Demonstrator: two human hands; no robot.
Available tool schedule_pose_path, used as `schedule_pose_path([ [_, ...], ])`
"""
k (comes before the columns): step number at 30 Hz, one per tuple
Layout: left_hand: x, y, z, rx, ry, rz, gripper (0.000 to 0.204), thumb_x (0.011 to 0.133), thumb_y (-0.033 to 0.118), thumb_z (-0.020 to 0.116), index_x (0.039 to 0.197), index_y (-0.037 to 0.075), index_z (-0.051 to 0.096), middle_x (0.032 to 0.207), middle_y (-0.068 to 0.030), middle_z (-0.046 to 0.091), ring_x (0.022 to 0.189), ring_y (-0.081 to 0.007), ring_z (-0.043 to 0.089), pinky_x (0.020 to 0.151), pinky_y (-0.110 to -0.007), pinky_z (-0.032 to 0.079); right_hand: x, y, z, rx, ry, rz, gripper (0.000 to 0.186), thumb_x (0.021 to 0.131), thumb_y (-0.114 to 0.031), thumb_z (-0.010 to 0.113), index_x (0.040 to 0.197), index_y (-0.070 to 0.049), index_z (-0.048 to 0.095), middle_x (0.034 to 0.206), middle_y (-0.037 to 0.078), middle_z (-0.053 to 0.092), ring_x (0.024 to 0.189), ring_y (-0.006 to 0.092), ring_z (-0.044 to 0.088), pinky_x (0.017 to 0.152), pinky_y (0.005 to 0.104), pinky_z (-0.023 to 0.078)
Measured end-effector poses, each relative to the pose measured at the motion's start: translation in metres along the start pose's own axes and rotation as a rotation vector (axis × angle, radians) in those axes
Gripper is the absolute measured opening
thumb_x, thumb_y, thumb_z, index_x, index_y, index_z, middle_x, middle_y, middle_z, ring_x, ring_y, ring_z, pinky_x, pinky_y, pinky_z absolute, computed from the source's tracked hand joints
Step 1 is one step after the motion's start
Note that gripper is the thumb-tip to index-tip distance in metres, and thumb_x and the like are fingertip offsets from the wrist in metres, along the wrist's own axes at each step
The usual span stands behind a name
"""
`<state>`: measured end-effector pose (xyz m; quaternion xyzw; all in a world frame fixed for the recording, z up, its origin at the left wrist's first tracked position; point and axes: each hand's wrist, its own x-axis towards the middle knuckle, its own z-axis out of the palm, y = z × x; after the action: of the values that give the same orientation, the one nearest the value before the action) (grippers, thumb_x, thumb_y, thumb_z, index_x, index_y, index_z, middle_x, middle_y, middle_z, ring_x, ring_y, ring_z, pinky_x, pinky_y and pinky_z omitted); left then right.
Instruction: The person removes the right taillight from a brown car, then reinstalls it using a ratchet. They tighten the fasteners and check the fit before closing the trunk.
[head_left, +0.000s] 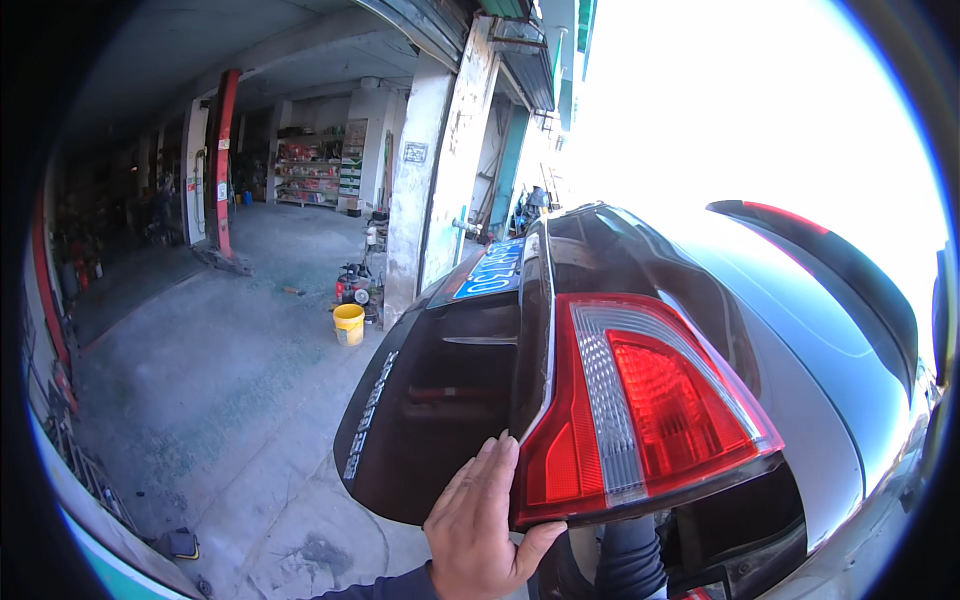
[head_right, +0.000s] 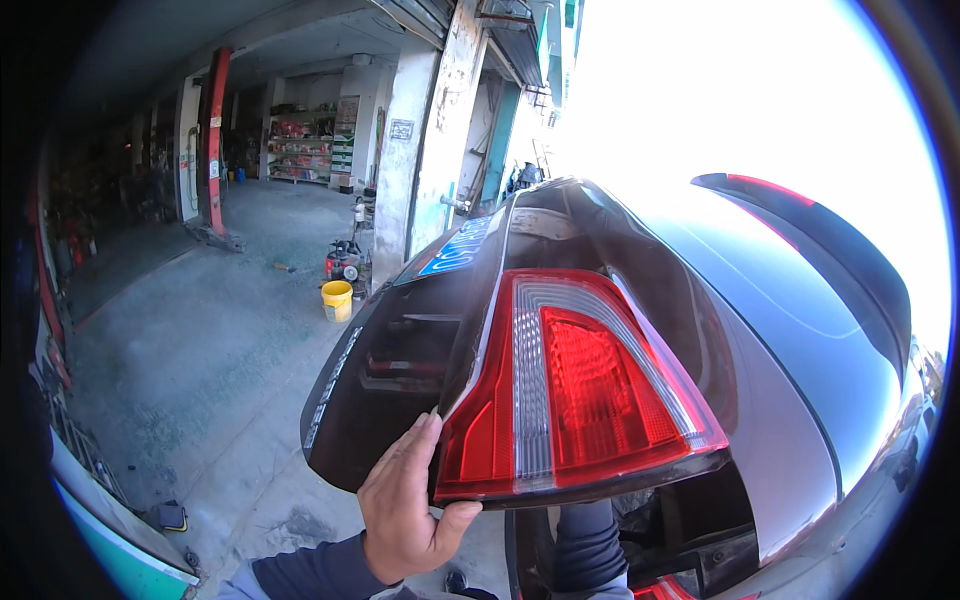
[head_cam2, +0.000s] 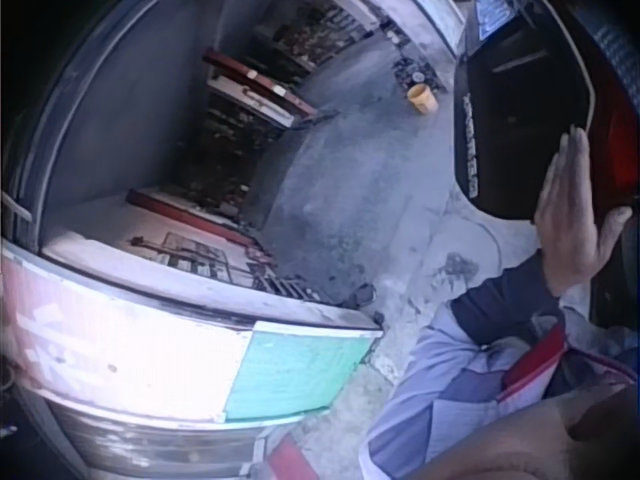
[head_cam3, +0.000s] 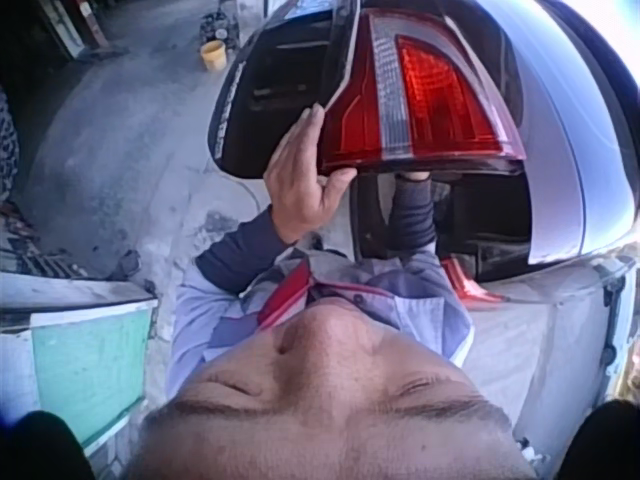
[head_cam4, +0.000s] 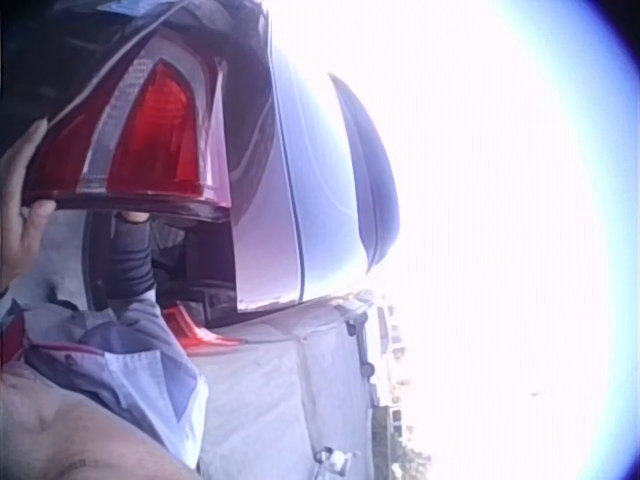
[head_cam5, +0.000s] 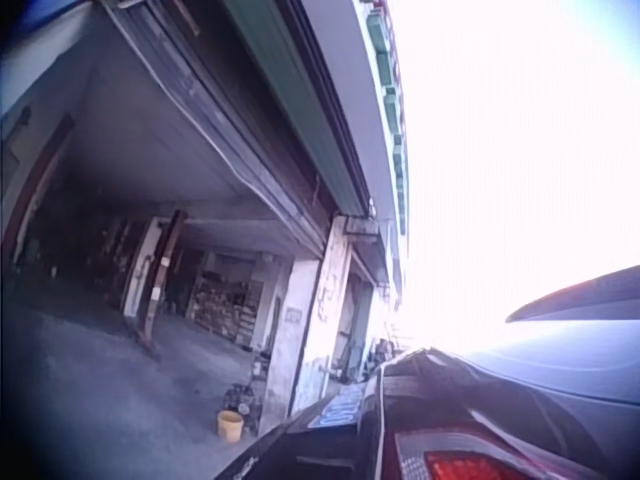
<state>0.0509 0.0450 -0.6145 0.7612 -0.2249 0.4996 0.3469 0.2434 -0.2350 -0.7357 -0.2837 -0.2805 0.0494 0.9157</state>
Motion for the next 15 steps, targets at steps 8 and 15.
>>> schedule_pose_path([
  [8, -0.0016, 0.0010, -0.0041, 0.005, -0.011, 0.002, 0.085, 0.103, 0.054, 0.067, 0.149, -0.014, 0.048, 0.133, -0.0351, 0.067, 0.124, -0.0528, 0.067, 0.107, -0.052, 0.054, 0.0044, -0.0015, -0.0021, 0.017, -0.014, 0.013, 0.073, 0.113, -0.055, 0.043, 0.167, -0.008, 0.034, 0.169, 0.016, 0.039, 0.152, 0.0358, 0.041, 0.126, 0.0506, 0.034],
  [15, -0.0035, 0.0025, 0.0005, 0.000, 0.004, -0.006, 0.082, 0.102, 0.053, 0.068, 0.148, -0.013, 0.050, 0.132, -0.0342, 0.067, 0.123, -0.0515, 0.068, 0.107, -0.052, 0.054, 0.0033, -0.0046, -0.0066, 0.037, -0.035, 0.022, 0.074, 0.112, -0.056, 0.042, 0.168, -0.008, 0.033, 0.170, 0.017, 0.038, 0.153, 0.0362, 0.039, 0.127, 0.0509, 0.032],
])
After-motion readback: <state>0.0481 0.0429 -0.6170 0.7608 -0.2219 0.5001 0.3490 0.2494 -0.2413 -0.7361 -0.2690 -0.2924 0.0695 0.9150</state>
